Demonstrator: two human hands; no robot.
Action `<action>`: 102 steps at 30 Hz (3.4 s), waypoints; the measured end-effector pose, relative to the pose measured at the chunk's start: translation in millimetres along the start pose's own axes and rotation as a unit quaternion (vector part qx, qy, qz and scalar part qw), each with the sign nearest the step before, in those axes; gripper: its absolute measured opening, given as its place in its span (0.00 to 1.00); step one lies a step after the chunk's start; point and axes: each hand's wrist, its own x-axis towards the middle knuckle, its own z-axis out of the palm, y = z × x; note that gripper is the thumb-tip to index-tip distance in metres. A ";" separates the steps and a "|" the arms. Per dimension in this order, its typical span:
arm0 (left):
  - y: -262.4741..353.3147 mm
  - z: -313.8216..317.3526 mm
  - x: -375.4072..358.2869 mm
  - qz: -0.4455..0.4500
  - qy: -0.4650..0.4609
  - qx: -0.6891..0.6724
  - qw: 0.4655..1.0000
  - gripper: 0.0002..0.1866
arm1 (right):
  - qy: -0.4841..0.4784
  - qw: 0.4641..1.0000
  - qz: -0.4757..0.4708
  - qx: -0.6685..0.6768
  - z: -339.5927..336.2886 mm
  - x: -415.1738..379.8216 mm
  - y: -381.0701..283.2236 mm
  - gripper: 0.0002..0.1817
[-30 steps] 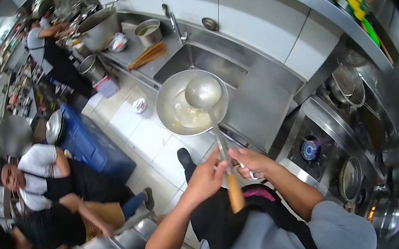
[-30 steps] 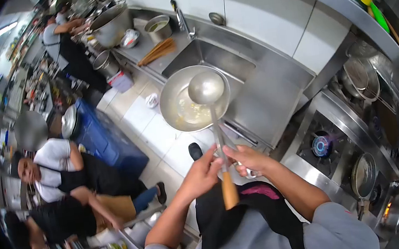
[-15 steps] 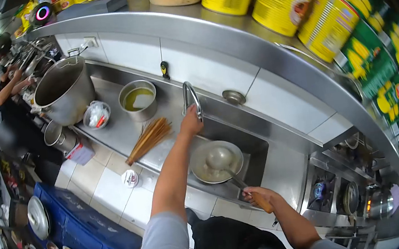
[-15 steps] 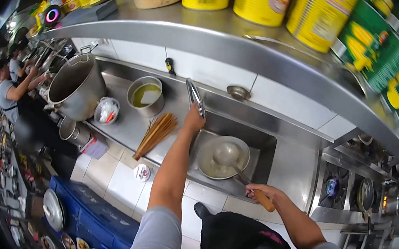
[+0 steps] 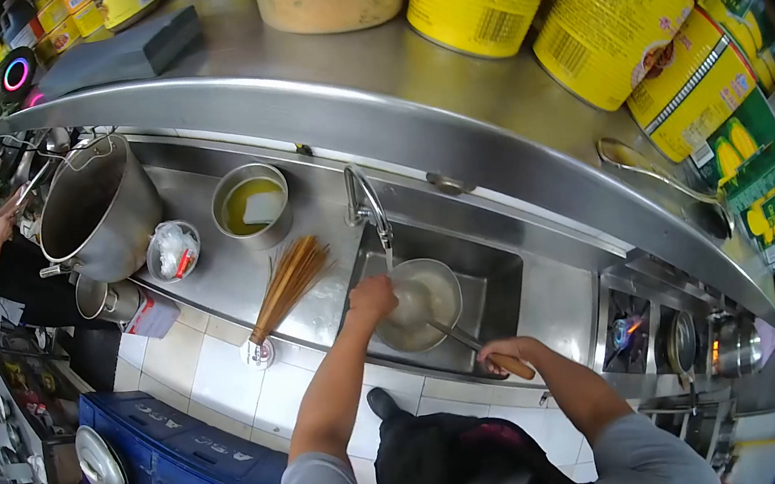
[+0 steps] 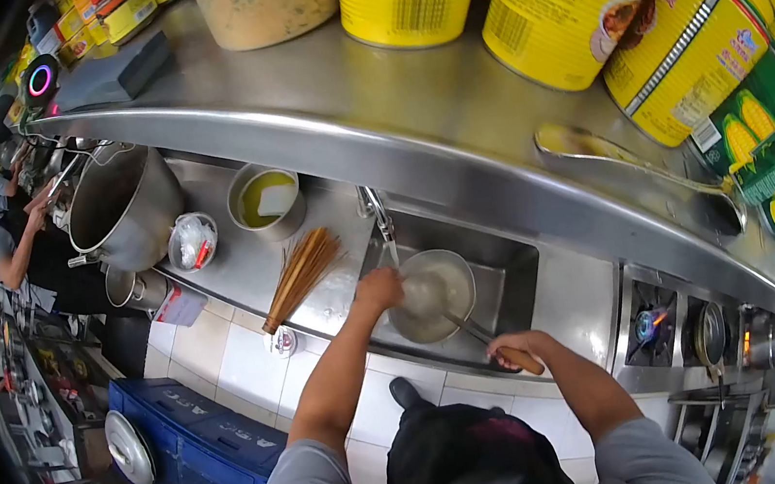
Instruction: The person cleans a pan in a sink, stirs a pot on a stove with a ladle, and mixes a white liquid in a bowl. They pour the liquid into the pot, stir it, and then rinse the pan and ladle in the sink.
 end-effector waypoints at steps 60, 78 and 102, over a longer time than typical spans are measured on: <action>52.3 70.7 -88.7 0.080 -0.012 0.271 0.959 0.34 | 0.011 0.973 -0.225 0.047 74.2 -60.9 26.0 0.12; 56.3 56.5 -79.5 -0.006 0.044 0.160 0.986 0.29 | 0.173 0.950 -0.220 -0.136 86.4 -71.4 20.2 0.10; -1.9 21.0 -162.0 -0.018 0.215 -0.158 0.963 0.32 | 0.511 0.761 -0.213 -0.339 24.1 -69.4 65.3 0.24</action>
